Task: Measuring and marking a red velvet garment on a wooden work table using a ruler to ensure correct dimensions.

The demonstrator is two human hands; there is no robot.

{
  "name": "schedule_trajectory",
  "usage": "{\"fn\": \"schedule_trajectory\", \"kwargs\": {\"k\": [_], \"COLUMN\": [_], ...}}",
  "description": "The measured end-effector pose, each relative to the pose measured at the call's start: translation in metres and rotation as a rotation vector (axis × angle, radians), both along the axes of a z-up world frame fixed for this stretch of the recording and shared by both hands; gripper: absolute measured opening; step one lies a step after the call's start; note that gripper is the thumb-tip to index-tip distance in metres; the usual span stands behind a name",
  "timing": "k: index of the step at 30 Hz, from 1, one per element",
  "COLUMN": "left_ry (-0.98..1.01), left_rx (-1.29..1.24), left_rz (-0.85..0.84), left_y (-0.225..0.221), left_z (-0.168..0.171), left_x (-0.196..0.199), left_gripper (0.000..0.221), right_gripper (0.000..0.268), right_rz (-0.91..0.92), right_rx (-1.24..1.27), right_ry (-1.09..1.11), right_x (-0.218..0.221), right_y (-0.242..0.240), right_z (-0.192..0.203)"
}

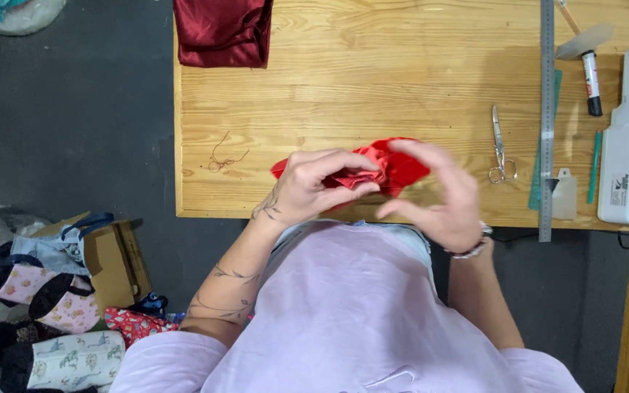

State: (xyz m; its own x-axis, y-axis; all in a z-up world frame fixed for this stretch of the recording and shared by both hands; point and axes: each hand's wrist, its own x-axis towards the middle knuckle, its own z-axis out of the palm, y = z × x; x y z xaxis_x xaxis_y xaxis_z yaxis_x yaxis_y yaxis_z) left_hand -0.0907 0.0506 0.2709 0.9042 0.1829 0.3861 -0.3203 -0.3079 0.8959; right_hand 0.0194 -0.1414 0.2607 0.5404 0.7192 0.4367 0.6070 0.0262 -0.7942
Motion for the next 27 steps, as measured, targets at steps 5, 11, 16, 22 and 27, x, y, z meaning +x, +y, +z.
{"fn": "schedule_trajectory", "kwargs": {"k": [5, 11, 16, 22, 27], "left_ry": [0.070, 0.187, 0.333, 0.129, -0.129], "left_rx": [-0.080, -0.126, 0.207, 0.198, 0.445], "left_rz": [-0.001, -0.031, -0.022, 0.217, 0.230], "left_y": [-0.001, 0.006, 0.022, 0.032, 0.036], "left_z": [-0.006, -0.012, -0.033, -0.053, -0.044], "left_x": [-0.005, -0.013, -0.026, -0.039, -0.050], "left_gripper": [0.026, 0.054, 0.043, 0.036, 0.021], "right_gripper": [0.041, 0.011, 0.009, 0.006, 0.016], "right_rz": [0.075, 0.080, -0.036, -0.081, -0.193], "right_rx": [0.067, 0.072, 0.019, 0.096, 0.139], "right_ry": [0.034, 0.049, -0.029, -0.112, -0.150], "right_x": [-0.008, -0.005, 0.015, 0.035, 0.028], "right_y": [0.016, 0.022, 0.005, -0.004, -0.005], "right_z": [-0.017, -0.011, -0.017, -0.018, -0.008]}}
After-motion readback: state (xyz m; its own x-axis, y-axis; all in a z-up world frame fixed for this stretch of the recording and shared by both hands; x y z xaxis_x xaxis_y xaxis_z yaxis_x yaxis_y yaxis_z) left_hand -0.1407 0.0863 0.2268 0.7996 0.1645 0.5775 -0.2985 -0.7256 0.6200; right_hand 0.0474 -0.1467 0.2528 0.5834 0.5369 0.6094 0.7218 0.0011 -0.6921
